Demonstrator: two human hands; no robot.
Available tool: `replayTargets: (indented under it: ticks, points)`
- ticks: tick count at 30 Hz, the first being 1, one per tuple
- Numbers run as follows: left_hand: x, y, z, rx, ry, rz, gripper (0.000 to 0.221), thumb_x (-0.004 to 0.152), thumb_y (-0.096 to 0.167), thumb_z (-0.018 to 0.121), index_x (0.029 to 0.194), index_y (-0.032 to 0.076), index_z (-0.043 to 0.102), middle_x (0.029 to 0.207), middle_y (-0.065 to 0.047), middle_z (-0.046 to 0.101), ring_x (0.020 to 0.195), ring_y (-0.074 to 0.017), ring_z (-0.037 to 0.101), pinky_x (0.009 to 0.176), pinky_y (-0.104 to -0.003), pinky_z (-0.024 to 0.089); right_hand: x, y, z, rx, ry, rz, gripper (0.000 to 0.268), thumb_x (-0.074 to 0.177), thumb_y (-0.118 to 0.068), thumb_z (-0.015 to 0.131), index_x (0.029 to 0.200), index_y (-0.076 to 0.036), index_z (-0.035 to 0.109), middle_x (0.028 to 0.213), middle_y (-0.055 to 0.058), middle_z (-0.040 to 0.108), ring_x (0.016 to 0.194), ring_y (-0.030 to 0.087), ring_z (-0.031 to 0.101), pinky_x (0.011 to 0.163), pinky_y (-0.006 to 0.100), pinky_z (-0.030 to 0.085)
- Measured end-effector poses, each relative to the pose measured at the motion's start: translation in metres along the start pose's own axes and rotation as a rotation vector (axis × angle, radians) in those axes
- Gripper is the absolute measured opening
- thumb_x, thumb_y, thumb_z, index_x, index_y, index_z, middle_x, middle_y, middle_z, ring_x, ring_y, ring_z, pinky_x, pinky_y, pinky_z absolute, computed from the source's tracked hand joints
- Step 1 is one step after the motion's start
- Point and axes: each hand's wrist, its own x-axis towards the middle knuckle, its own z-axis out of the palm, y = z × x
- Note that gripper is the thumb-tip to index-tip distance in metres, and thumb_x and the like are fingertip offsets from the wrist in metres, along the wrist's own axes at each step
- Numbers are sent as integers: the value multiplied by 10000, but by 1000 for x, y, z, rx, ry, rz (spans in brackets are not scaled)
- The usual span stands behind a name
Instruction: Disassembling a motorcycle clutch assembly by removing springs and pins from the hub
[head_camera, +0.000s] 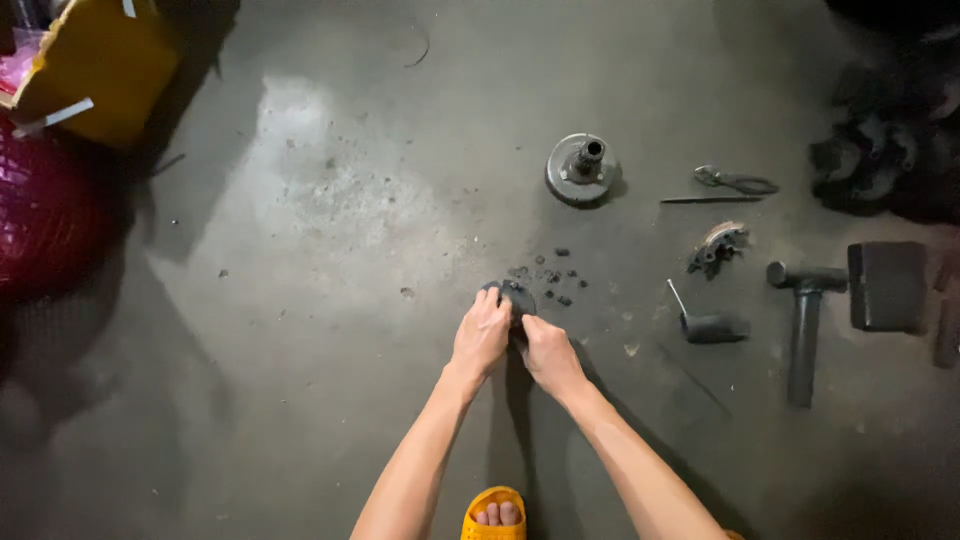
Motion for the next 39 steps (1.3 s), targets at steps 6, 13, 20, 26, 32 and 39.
replayTargets:
  ticks: [6, 13, 20, 26, 32, 39]
  points:
    - [0, 10, -60, -163, -6, 84, 293, 905, 66, 594, 1196, 48, 615, 1138, -138, 597, 1112, -303, 561, 913, -340, 500, -7, -26, -22, 279, 161, 266, 295, 831, -101, 767, 1096, -98, 636, 865, 160, 753, 838, 362, 746, 689, 445, 617]
    - [3, -5, -34, -2, 86, 119, 229, 922, 100, 595, 1147, 74, 632, 921, -99, 551, 901, -272, 553, 813, -365, 473, 8, 10, -1, 51, 89, 48, 185, 791, -111, 779, 900, -117, 629, 794, 109, 718, 788, 330, 743, 652, 428, 615]
    - [-4, 1, -48, -173, 81, 21, 275, 932, 187, 641, 1178, 66, 664, 950, -100, 571, 944, -272, 566, 857, -361, 471, 17, 0, -21, -113, -95, 145, 314, 819, -179, 761, 1071, -53, 625, 941, 131, 738, 873, 317, 760, 732, 413, 631]
    - [-53, 5, -53, -467, 362, -120, 402, 805, -57, 670, 1190, 52, 703, 1167, -144, 713, 1152, -361, 666, 992, -474, 499, 32, -34, -28, -129, 65, -23, 484, 844, -256, 798, 1249, -89, 594, 1009, 130, 632, 929, 364, 715, 762, 453, 619]
    - [-59, 11, -49, -381, 404, -248, 401, 844, 12, 724, 1239, 42, 659, 1119, -144, 629, 1050, -347, 636, 897, -470, 525, 45, -26, -3, -266, 42, -8, 210, 921, -286, 686, 899, -84, 632, 781, 107, 657, 737, 352, 730, 648, 452, 597]
    - [-34, 2, 19, -83, 88, -126, 321, 841, 306, 771, 1007, 72, 626, 959, -104, 555, 918, -301, 591, 788, -399, 508, 25, -7, -30, -66, -14, 141, 197, 926, -296, 686, 1009, -119, 712, 864, 146, 709, 852, 389, 730, 717, 497, 587]
